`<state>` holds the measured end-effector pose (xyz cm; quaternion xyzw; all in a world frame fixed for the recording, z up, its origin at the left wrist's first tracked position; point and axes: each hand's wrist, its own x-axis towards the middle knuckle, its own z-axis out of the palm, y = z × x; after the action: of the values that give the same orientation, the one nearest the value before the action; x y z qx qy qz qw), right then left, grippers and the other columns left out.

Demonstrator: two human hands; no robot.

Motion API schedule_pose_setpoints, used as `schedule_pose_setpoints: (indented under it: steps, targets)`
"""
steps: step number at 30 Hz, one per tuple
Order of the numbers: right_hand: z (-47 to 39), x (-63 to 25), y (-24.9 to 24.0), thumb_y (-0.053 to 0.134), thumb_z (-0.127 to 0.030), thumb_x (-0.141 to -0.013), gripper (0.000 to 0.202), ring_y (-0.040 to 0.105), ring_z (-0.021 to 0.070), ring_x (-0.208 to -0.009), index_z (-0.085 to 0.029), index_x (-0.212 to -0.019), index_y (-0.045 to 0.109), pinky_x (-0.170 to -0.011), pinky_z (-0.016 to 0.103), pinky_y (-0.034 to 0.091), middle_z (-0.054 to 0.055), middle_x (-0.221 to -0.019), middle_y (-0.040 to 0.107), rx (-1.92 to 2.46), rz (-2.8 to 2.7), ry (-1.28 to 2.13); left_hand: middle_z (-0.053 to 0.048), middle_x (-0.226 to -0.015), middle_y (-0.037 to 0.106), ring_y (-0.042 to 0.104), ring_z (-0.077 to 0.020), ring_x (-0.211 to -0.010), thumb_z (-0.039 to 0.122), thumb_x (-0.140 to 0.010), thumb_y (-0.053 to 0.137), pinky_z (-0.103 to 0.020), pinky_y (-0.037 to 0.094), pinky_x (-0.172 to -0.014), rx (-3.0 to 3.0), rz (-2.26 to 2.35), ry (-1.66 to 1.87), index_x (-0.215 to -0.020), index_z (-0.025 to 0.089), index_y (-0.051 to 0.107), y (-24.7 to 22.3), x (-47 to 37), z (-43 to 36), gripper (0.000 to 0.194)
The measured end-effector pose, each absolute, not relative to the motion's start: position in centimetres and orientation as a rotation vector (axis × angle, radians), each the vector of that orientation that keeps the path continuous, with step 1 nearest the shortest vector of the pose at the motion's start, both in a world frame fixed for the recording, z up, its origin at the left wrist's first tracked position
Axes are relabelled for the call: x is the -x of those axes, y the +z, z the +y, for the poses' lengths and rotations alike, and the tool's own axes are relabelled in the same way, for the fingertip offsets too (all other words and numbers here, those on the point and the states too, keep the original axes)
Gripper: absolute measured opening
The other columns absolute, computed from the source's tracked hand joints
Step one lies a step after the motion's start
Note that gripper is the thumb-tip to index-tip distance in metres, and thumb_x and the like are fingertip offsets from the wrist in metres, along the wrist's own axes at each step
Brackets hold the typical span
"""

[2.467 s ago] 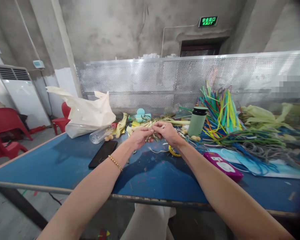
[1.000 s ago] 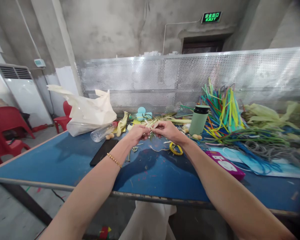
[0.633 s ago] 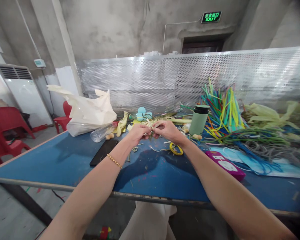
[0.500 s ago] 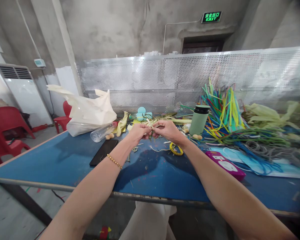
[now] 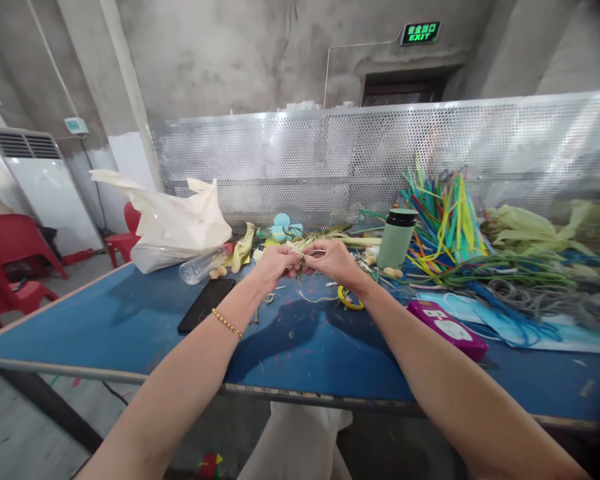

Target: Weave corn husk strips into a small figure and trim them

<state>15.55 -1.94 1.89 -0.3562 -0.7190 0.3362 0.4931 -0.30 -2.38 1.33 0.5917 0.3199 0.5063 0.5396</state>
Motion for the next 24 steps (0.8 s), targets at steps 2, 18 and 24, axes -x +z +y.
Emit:
schedule_pose_setpoints:
  steps: [2, 18, 24]
  targets:
    - [-1.97, -15.46, 1.89, 0.075, -0.02, -0.064, 0.01, 0.068, 0.0179, -0.055, -0.016, -0.072, 0.072, -0.054, 0.029, 0.06, 0.004, -0.06, 0.07, 0.869, -1.733, 0.801, -0.003, -0.049, 0.055, 0.044, -0.0069, -0.04, 0.014, -0.067, 0.071, -0.023, 0.028, -0.042, -1.394, 0.774, 1.204, -0.056, 0.01, 0.06, 1.29, 0.27, -2.35, 0.017]
    - [-1.69, -15.51, 1.63, 0.067, -0.013, -0.064, 0.008, 0.068, 0.0177, -0.057, -0.016, -0.071, 0.071, -0.056, 0.028, 0.059, 0.003, -0.061, 0.07, 0.891, -1.719, 0.725, -0.003, -0.048, 0.054, 0.044, -0.0079, -0.04, 0.007, -0.068, 0.066, -0.024, 0.029, -0.043, -1.346, 0.788, 1.227, -0.058, 0.008, 0.061, 1.23, 0.04, -2.33, 0.012]
    - [-1.94, -15.76, 2.16, 0.075, -0.022, -0.067, 0.008, 0.07, 0.0188, -0.059, -0.016, -0.072, 0.071, -0.06, 0.029, 0.061, 0.003, -0.061, 0.071, 0.863, -1.713, 0.883, -0.002, -0.051, 0.055, 0.043, -0.0065, -0.039, 0.005, -0.069, 0.064, -0.023, 0.027, -0.042, -1.335, 0.789, 1.245, -0.062, 0.009, 0.06, 0.87, 0.03, -1.9, 0.009]
